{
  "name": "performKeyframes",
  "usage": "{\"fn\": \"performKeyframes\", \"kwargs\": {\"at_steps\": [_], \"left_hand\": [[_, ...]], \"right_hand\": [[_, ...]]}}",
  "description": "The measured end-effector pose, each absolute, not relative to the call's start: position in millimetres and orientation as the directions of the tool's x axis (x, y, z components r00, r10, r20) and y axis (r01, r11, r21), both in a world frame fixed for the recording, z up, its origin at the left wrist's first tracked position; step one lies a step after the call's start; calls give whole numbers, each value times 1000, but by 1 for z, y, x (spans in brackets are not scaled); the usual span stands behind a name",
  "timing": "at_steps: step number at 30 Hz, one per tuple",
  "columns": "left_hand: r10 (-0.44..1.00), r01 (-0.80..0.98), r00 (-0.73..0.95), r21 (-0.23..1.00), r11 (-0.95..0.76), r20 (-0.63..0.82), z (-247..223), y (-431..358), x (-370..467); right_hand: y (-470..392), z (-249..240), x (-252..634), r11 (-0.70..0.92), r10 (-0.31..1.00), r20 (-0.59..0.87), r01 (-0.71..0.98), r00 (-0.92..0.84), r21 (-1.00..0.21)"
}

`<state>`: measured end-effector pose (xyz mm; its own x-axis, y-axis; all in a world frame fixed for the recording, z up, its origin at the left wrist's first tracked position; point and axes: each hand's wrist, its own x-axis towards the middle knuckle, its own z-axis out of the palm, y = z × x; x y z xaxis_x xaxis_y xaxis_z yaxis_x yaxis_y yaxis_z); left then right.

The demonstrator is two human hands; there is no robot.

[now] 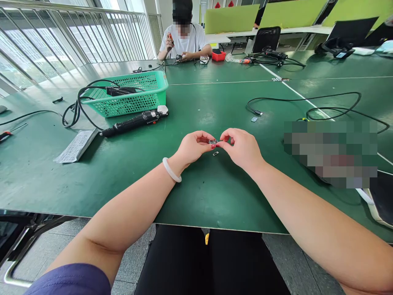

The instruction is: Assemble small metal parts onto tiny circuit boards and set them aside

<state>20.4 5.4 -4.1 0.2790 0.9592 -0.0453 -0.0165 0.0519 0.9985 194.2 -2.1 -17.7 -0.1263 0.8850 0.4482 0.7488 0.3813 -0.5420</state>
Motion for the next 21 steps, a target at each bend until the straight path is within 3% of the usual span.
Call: {"fn": "performKeyframes", "kwargs": {"at_steps": [11, 14, 21], "left_hand": [[952, -151, 231, 959, 241, -203, -7, 8, 17], [953, -177, 207, 950, 258, -220, -7, 9, 17], [955, -207, 169, 939, 276, -243, -9, 11, 17]], "right_hand": [[5, -27, 198, 278, 946, 325, 555, -14, -784], [5, -25, 200, 238, 959, 281, 609, -25, -757], [8, -27, 201, 298, 955, 167, 790, -247, -536]]}}
